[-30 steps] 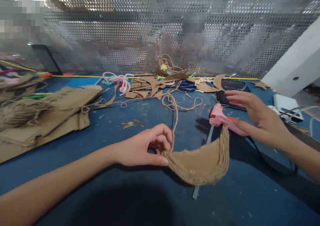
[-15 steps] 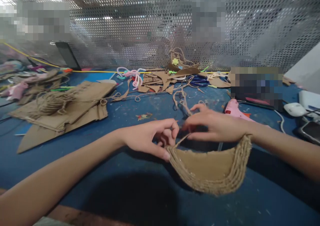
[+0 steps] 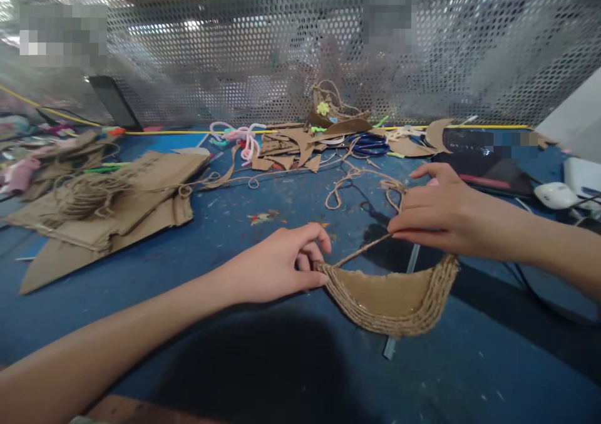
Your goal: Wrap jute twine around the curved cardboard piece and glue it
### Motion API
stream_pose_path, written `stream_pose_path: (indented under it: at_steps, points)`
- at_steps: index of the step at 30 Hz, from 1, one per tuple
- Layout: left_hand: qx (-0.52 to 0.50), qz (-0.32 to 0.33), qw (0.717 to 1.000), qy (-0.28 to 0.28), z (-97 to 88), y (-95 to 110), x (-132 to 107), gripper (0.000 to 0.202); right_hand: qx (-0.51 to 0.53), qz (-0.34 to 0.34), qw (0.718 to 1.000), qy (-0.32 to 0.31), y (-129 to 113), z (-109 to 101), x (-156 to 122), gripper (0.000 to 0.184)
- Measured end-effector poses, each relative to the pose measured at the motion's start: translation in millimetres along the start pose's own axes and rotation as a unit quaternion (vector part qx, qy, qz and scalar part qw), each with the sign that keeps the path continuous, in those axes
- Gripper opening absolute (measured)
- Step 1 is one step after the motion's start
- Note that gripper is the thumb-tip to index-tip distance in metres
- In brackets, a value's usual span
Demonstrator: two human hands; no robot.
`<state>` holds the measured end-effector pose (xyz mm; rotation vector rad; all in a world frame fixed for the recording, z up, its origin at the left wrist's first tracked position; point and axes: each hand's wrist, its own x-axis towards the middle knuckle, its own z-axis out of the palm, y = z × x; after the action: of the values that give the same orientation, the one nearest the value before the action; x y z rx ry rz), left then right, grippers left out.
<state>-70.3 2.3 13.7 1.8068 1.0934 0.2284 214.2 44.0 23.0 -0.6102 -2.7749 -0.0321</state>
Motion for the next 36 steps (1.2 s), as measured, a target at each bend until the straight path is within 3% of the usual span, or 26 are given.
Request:
stream_pose_path:
  at_steps: [3,6,9,12,16,21,25,29,36]
  points:
    - [0.008,-0.048,0.999,-0.015,-0.9,2.6,-2.4,0.020,-0.004,-0.035,0.999,-0.023,2.4,-6.0,9.7,0.029]
    - [0.008,-0.094,0.995,-0.041,-3.3,3.1,-4.4,0.023,0.005,-0.029,0.999,0.013,-7.2,-4.3,18.1,0.026]
    - [0.022,-0.128,0.990,-0.055,-6.3,5.8,-7.3,0.024,0.044,-0.017,0.997,0.067,-30.1,10.5,16.3,0.021]
    - [0.106,-0.132,0.984,-0.050,-8.7,13.4,-11.0,0.020,0.106,-0.010,0.992,0.072,-54.0,27.7,4.3,0.018]
    - [0.259,-0.081,0.962,-0.026,-7.1,21.2,-17.3,0.020,0.156,0.018,0.983,0.099,-65.9,38.8,-10.8,0.012]
    - [0.374,0.029,0.927,0.017,0.8,12.2,-22.3,0.030,0.153,0.051,0.979,0.127,-57.0,46.2,-14.3,0.019]
    - [0.315,0.084,0.944,0.056,6.6,-5.5,-19.7,0.042,0.136,0.053,0.980,0.131,-54.7,50.8,-14.5,0.010]
    - [0.228,0.131,0.961,0.090,12.3,-19.9,-17.0,0.026,0.146,0.045,0.978,0.142,-56.5,51.6,-16.0,0.009]
    - [0.184,0.156,0.965,0.101,14.1,-20.7,-15.3,0.023,0.169,0.018,0.970,0.172,-56.8,50.8,-17.5,0.011]
